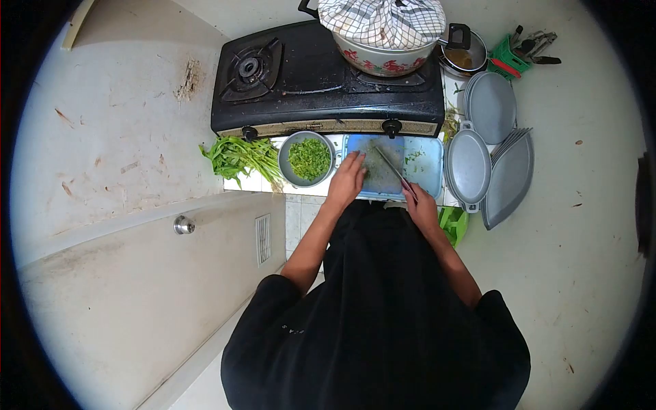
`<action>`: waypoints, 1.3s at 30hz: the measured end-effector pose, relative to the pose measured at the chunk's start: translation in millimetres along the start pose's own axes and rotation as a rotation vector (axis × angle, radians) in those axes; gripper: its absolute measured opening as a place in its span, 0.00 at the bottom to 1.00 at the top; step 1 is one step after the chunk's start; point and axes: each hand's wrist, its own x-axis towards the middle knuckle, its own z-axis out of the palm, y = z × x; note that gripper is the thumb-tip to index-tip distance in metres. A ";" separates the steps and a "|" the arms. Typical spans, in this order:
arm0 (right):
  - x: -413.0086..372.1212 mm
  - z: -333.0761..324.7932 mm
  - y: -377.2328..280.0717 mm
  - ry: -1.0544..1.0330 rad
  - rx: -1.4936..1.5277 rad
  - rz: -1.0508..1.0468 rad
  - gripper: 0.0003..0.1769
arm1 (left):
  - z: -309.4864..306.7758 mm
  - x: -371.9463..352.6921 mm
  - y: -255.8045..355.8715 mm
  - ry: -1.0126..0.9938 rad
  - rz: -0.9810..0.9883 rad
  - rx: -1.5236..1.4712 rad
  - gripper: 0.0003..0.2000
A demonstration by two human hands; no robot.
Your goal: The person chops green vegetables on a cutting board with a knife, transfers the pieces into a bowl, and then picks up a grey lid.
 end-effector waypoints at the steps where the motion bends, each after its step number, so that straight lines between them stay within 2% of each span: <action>1: 0.1 -2.0 -1.1 0.000 0.000 -0.001 0.15 | 5.5 -1.5 -1.0 -0.051 0.063 0.093 0.19; 2: 0.0 -5.1 -1.7 -0.009 0.010 0.029 0.15 | 9.5 -5.8 -1.8 -0.163 0.059 0.162 0.21; 9: -1.0 -3.5 5.6 -0.008 0.041 0.056 0.15 | 26.6 -35.2 -27.7 -0.211 0.251 0.275 0.26; 11: -0.6 -4.6 5.3 -0.019 0.044 0.075 0.15 | 29.0 -35.0 -31.6 -0.157 0.255 0.196 0.32; 15: 1.7 -4.4 1.1 -0.040 0.031 0.103 0.16 | 28.2 -18.3 -23.1 -0.135 0.238 0.197 0.27; 18: 8.4 1.6 2.6 -0.013 0.003 0.019 0.16 | 21.0 -3.2 -8.9 -0.054 0.125 0.095 0.24; 20: 13.1 3.0 2.5 -0.037 -0.023 0.012 0.16 | 14.3 3.6 0.1 0.176 0.049 -0.031 0.19; 21: 15.0 3.6 1.6 -0.064 -0.049 0.004 0.16 | 6.0 6.0 6.0 0.177 0.047 -0.030 0.19; 24: 21.1 10.1 1.4 -0.085 -0.069 -0.020 0.16 | -23.9 8.8 1.4 0.426 -0.079 -0.122 0.17; 27: 27.4 8.6 -9.6 -0.109 -0.056 -0.059 0.16 | -58.3 7.8 -8.5 0.532 -0.175 -0.020 0.15; 28: 28.9 10.6 -10.0 -0.112 -0.055 -0.062 0.16 | -63.2 5.5 -19.2 0.535 -0.177 -0.018 0.15; 30: 33.2 15.5 -10.6 -0.070 -0.061 -0.106 0.15 | -69.6 0.6 -41.9 0.476 -0.344 0.127 0.14; 32: 39.0 19.7 -10.6 -0.077 -0.085 -0.127 0.15 | -73.3 -5.1 -64.0 0.470 -0.317 0.146 0.14; 35: 45.6 24.8 -12.0 -0.065 -0.119 -0.171 0.15 | -80.7 -9.0 -65.1 0.453 -0.319 0.120 0.13; 37: 49.4 28.3 -13.5 -0.050 -0.129 -0.201 0.16 | -87.2 -6.6 -51.5 0.404 -0.539 0.141 0.13; 39: 52.1 30.6 -14.6 -0.058 -0.159 -0.215 0.16 | -86.4 -5.4 -55.9 0.391 -0.477 0.216 0.11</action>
